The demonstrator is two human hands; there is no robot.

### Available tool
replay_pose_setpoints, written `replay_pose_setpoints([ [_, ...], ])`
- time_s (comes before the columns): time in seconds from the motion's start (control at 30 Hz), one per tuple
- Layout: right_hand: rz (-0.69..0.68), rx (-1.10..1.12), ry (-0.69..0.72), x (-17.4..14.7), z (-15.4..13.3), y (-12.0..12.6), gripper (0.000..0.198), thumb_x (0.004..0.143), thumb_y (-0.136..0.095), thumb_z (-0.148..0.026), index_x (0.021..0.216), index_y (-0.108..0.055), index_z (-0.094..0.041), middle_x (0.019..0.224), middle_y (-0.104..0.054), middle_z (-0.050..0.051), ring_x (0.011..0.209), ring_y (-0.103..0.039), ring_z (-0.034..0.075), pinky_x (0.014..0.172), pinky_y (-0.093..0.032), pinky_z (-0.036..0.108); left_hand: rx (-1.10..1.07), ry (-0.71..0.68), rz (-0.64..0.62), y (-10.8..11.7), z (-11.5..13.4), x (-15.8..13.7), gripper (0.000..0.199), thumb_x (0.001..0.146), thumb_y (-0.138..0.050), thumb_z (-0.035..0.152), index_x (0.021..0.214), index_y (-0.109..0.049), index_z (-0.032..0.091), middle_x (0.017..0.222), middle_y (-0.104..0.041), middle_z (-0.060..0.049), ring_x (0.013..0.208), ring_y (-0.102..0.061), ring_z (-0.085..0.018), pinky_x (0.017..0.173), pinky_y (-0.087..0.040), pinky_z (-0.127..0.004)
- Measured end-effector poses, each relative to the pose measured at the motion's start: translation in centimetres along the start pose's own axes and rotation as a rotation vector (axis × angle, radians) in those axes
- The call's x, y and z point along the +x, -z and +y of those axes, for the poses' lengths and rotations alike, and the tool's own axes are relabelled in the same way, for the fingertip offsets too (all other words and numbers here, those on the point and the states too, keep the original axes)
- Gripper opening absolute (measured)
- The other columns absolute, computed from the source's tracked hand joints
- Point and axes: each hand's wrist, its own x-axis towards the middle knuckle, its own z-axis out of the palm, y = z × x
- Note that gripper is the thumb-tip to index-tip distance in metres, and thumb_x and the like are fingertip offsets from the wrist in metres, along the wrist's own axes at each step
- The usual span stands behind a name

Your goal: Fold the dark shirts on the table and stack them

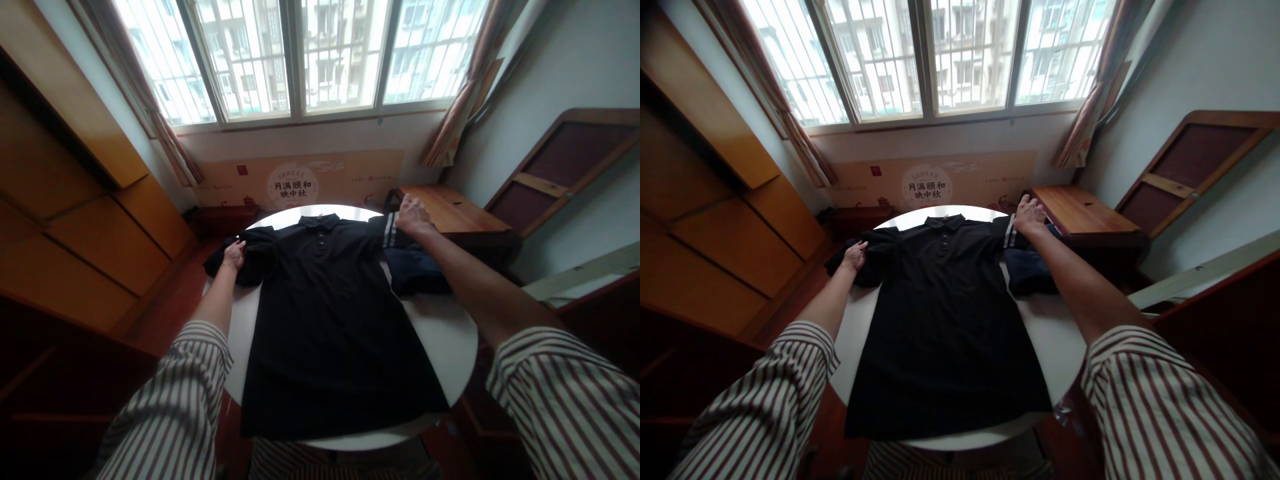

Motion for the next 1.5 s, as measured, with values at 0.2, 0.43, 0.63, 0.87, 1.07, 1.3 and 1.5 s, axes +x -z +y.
replay_pose_setpoints([
  [0.2, -0.022, 0.092, 0.516, -11.5, 2.0, -0.4, 0.028, 0.098, -0.051, -0.029, 0.116, -0.063, -0.010, 0.114, -0.063, 0.016, 0.103, -0.061, 0.023, 0.087, -0.046, 0.031, 0.105, -0.105, 0.168, -1.4, 0.9, -1.9, 0.036, 0.079, -0.055, -0.008, 0.109, -0.056, 0.011, 0.080, -0.060, -0.002, 0.078, -0.063, -0.014, 0.080, -0.054, -0.025],
  [0.43, -0.210, 0.309, 1.046, -29.1, 4.5, -0.2, 0.029, 0.095, -0.058, -0.039, 0.113, -0.067, -0.018, 0.103, -0.067, 0.011, 0.092, -0.063, 0.021, 0.079, -0.053, 0.034, 0.648, -0.717, -0.178, -1.8, 1.6, -13.4, 0.025, 0.079, -0.065, 0.003, 0.100, -0.064, 0.017, 0.105, -0.059, -0.009, 0.098, -0.059, -0.019, 0.088, -0.051, -0.028],
  [0.63, -0.114, 0.368, 1.022, -33.7, 5.8, -1.9, 0.032, 0.092, -0.063, -0.036, 0.118, -0.065, -0.017, 0.108, -0.067, 0.013, 0.101, -0.063, 0.025, 0.083, -0.055, 0.039, 1.249, -0.878, -1.209, 3.0, -2.4, -31.3, 0.026, 0.091, -0.064, 0.035, 0.113, -0.066, 0.023, 0.104, -0.065, -0.008, 0.094, -0.062, -0.021, 0.086, -0.053, -0.036],
  [0.87, -0.133, 0.324, 1.097, -35.3, 2.6, -4.4, 0.021, 0.093, -0.055, -0.016, 0.113, -0.063, -0.016, 0.097, -0.065, 0.010, 0.091, -0.060, 0.022, 0.080, -0.051, 0.036, 1.477, -0.879, -1.171, 6.9, -3.7, -34.7, 0.029, 0.093, -0.055, 0.013, 0.120, -0.063, 0.019, 0.104, -0.064, -0.009, 0.091, -0.062, -0.019, 0.079, -0.057, -0.032],
  [1.07, -0.225, 0.287, 1.103, -34.7, 1.6, -5.0, 0.037, 0.081, -0.051, 0.001, 0.112, -0.063, -0.015, 0.097, -0.064, 0.009, 0.087, -0.058, 0.021, 0.077, -0.050, 0.034, 1.492, -0.955, -1.128, 7.4, -4.4, -35.4, 0.036, 0.090, -0.061, 0.019, 0.126, -0.057, 0.018, 0.113, -0.063, -0.012, 0.099, -0.062, -0.025, 0.083, -0.058, -0.038],
  [1.3, -0.092, 0.351, 1.146, -35.7, 0.0, -5.3, 0.042, 0.090, -0.056, -0.011, 0.131, -0.056, -0.017, 0.118, -0.063, 0.013, 0.107, -0.058, 0.023, 0.089, -0.050, 0.038, 1.471, -1.045, -1.038, 7.0, -5.2, -35.5, 0.038, 0.089, -0.041, 0.000, 0.121, -0.055, 0.018, 0.098, -0.067, -0.008, 0.084, -0.066, -0.020, 0.075, -0.058, -0.034],
  [1.5, -0.029, 0.246, 1.074, -34.2, -1.4, -5.3, 0.044, 0.081, -0.052, -0.001, 0.123, -0.061, -0.012, 0.099, -0.065, 0.012, 0.087, -0.058, 0.023, 0.078, -0.051, 0.037, 1.345, -1.129, -0.968, 6.5, -3.4, -34.0, 0.034, 0.092, -0.041, 0.003, 0.117, -0.054, 0.021, 0.091, -0.063, -0.005, 0.080, -0.063, -0.017, 0.075, -0.056, -0.031],
])
